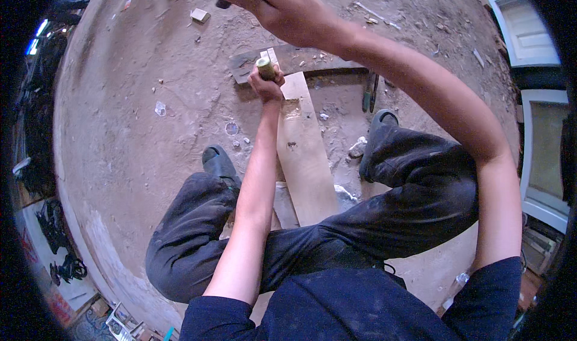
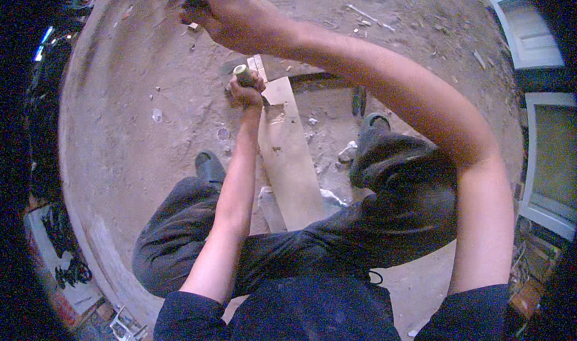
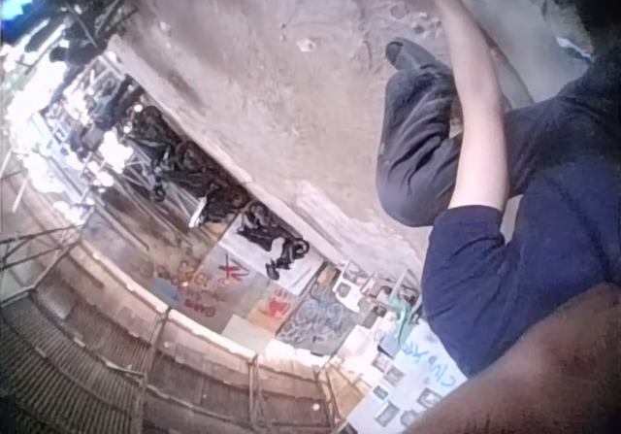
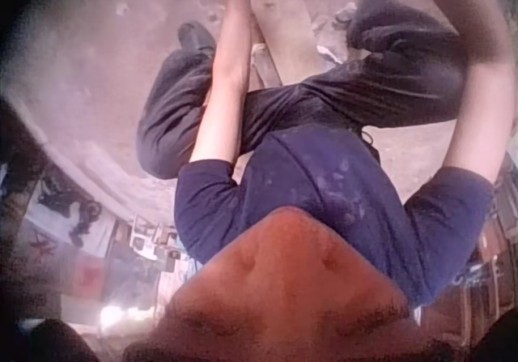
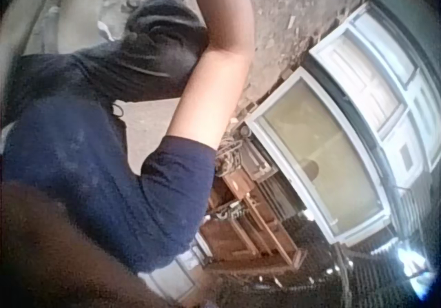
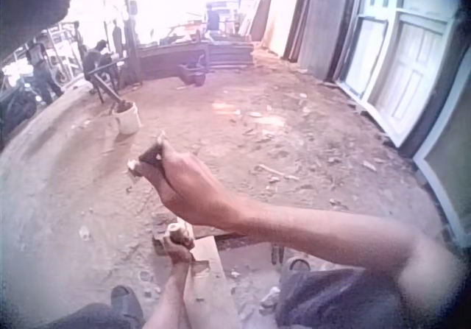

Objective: The person hammers a chisel to carve a hole in a wooden board, uses pliers to place a wooden peg into the opening, and then hammers the peg.

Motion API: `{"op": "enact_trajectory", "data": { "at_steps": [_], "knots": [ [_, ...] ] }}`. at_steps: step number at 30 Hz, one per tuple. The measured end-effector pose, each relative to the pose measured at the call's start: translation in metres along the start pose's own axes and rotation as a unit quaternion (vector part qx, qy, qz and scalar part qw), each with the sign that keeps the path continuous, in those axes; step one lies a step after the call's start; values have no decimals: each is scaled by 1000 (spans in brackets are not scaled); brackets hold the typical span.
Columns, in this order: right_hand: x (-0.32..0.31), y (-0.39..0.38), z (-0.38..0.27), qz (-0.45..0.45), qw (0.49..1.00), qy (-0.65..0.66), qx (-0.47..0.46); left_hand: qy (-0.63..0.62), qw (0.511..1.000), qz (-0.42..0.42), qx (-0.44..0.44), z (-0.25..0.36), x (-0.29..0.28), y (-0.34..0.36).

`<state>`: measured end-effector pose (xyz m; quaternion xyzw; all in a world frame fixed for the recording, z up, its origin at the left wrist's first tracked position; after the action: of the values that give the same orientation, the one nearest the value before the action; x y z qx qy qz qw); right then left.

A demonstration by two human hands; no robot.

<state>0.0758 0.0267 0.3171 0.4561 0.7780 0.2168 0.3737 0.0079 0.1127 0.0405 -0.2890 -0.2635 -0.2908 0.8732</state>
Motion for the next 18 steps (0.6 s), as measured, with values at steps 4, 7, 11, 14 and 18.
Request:
{"op": "enact_trajectory", "data": {
  "at_steps": [4,7,11,14,18],
  "knots": [
    [12,-61,41,-312,922,-199,116,9,999,-38,11,-9,12,-5],
    [19,-102,56,-438,868,-202,119,305,898,153,276,5,-1,-7],
    [2,-87,45,-375,893,-162,191,-8,992,-124,-5,10,-7,4],
    [-11,-78,60,-270,932,-147,191,55,995,-72,44,11,-1,2],
    [-29,-73,71,-209,949,-131,196,69,979,-119,153,21,7,-11]
  ]
}}
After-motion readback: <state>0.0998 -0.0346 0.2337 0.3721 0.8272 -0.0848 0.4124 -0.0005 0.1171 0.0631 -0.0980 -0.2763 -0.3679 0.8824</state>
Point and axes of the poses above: each hand's wrist, its own y-axis towards the middle knuckle, its own x-axis out of the palm, z = x × y, the point moved 3 cm from there along y, towards the middle knuckle, and after that the axes turned 10 degrees about z, right-handed, at the moved point
